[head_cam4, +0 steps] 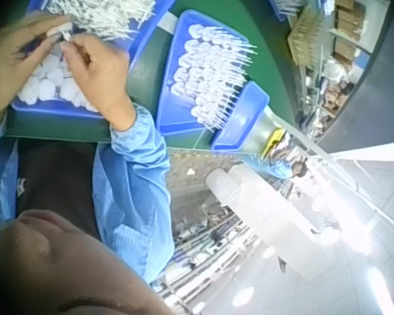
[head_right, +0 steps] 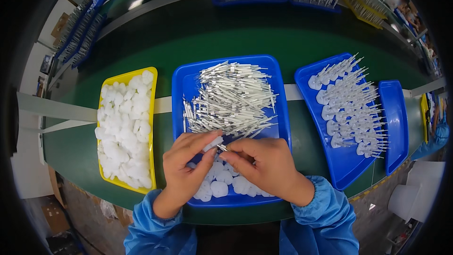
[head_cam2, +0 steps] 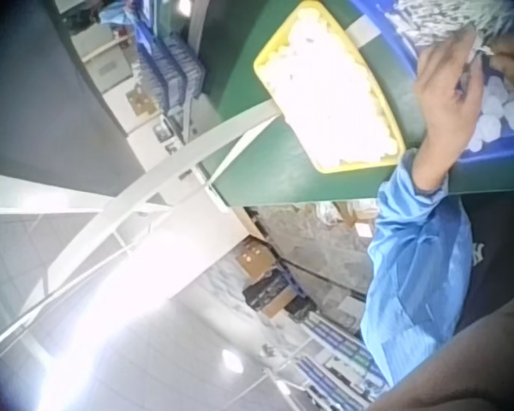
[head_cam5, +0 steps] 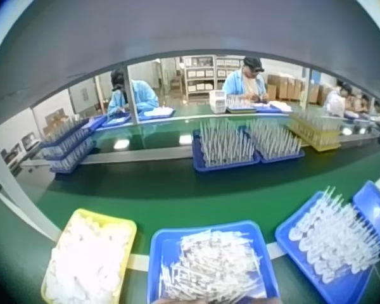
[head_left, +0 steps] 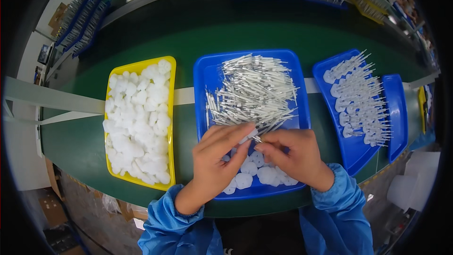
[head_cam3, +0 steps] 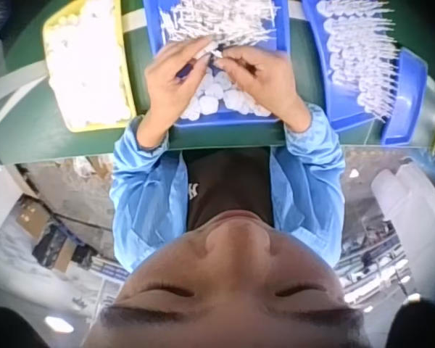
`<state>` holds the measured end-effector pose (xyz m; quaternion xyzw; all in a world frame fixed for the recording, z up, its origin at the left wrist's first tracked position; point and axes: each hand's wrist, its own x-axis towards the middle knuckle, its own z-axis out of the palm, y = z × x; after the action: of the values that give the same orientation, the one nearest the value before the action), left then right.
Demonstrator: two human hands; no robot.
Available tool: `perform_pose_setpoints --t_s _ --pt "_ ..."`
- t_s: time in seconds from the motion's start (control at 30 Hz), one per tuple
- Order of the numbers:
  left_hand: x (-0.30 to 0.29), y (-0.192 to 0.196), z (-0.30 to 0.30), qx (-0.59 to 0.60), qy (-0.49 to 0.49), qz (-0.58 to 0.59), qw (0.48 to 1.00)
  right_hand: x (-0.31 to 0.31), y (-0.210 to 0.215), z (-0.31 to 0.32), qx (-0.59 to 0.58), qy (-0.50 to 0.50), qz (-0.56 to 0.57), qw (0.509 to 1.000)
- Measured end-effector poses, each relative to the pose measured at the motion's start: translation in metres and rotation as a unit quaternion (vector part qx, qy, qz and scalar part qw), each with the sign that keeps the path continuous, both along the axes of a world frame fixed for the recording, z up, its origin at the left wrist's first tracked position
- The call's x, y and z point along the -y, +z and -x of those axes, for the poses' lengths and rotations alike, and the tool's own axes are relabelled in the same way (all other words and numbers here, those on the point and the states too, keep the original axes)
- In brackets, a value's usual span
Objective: The person assembles small white plastic components by inserting thin metal rods into them. They pick up a white plastic piece from a yellow tray and a metal rod from a blue tray, insert the rod into the plastic piece, and place the assembled unit into a blue tray. This process is repeated continuously throughout the video.
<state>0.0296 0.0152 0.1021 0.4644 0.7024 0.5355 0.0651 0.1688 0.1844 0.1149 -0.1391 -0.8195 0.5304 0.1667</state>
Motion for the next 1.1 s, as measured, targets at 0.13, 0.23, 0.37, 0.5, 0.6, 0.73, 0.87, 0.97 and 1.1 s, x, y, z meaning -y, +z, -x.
perform_pose_setpoints --t_s 0.13,0.23,0.37,0.5,0.6,0.73,0.87,0.97,1.1 --pt "0.002 0.000 -0.007 0.029 -0.001 0.004 1.000 -0.001 0.007 0.000 0.064 0.005 0.173 0.983" --pt "0.003 0.001 -0.012 0.032 0.011 0.010 0.999 -0.002 0.006 0.001 0.030 0.001 0.056 0.998" --pt "0.004 -0.003 -0.010 -0.005 0.025 0.021 0.999 -0.001 0.003 0.004 -0.083 -0.013 -0.350 0.933" --pt "0.001 0.002 -0.011 0.011 0.037 0.050 0.998 0.006 0.006 0.003 -0.079 -0.045 -0.445 0.891" --pt "0.002 0.000 -0.012 0.011 0.039 0.053 0.998 0.002 0.000 0.007 -0.103 -0.040 -0.382 0.917" --pt "0.003 0.003 -0.016 0.013 0.040 0.057 0.997 -0.003 -0.005 0.007 -0.108 -0.021 -0.321 0.941" --pt "0.002 -0.002 -0.014 -0.021 0.029 0.031 0.999 -0.003 -0.002 0.007 -0.105 -0.018 -0.314 0.943" --pt "0.004 0.000 -0.014 0.001 0.025 0.052 0.998 0.001 0.002 0.006 -0.104 -0.022 -0.352 0.930" --pt "0.006 0.004 -0.018 0.053 0.031 0.084 0.995 -0.001 -0.002 0.005 -0.106 -0.010 -0.333 0.937"
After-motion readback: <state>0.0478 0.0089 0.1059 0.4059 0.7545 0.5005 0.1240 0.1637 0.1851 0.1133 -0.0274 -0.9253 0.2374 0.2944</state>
